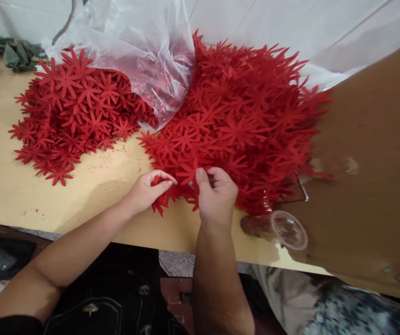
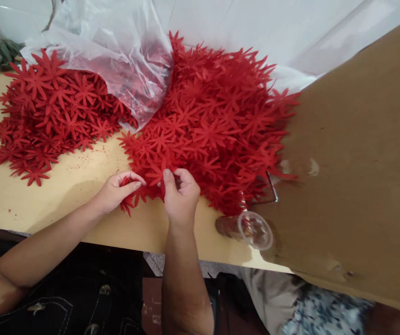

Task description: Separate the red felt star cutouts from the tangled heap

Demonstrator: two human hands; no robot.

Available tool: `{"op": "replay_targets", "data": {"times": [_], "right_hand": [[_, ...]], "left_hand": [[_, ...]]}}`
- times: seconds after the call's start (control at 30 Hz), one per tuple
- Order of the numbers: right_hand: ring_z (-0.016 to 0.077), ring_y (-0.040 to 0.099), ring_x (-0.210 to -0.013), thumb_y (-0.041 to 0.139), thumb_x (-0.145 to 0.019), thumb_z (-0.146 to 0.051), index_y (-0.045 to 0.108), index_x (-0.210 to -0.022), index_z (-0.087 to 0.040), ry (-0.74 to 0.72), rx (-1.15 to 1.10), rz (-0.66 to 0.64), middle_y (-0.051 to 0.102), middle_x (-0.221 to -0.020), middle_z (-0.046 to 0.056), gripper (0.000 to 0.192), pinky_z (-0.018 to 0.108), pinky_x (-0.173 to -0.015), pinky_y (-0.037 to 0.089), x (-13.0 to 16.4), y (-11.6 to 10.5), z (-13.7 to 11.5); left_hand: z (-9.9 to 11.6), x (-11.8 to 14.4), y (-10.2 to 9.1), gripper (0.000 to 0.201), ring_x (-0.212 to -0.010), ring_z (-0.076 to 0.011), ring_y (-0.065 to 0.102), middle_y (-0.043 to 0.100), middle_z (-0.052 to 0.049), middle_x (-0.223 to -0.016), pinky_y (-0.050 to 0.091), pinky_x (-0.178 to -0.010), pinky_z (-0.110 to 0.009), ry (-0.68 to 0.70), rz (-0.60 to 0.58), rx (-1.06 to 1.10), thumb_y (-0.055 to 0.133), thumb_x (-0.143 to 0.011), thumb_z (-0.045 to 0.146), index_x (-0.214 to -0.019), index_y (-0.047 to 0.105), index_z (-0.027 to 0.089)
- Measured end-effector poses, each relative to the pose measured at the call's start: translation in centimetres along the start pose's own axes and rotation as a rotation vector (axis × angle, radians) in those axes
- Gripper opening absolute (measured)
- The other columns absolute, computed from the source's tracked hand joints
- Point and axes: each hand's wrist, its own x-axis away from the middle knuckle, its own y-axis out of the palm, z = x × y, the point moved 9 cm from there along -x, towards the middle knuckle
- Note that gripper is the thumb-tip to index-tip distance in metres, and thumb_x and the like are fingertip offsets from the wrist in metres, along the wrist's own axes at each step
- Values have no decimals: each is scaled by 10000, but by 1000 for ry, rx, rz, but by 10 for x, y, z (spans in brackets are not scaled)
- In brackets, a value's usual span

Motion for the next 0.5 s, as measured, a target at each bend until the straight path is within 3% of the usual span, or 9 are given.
{"op": "replay_targets", "data": {"times": [0.1,0.27,0.4,0.5], "right_hand": [[96,502,-466,582,-730,-389,499,-684,-198,-15,24,63,523,-541,-42,214,234,-467,419,-5,-11,2],[119,555,-627,630,-672,-314,524,-825,-197,-174,83,153,581,-711,0,220,268,-582,461,-10,-21,-8],[105,516,-564,627,-683,-358,540,-738,-193,-116,31,52,558,-633,-19,194,252,-544,431,-9,-13,-6],[67,393,-438,588,-722,-445,500,-577,-179,-22,36,-4,462,-483,-50,315,216,-441,325,-6,-9,-4]], "left_hand": [[-1,-1,-2,114,-600,-55,462,564,23,-659,386,-611,-204,-14,19,28,584,-717,235,-775,604,140],[-4,-2,-8,126,-616,-50,483,573,27,-677,405,-654,-204,-51,103,138,603,-701,246,-778,600,146],[-6,-2,-6,156,-587,-43,472,556,41,-661,406,-650,-213,-75,89,173,609,-701,251,-819,602,148],[-7,-1,-3,172,-634,-49,497,579,28,-710,413,-689,-224,-78,66,176,614,-701,232,-845,607,139]]}}
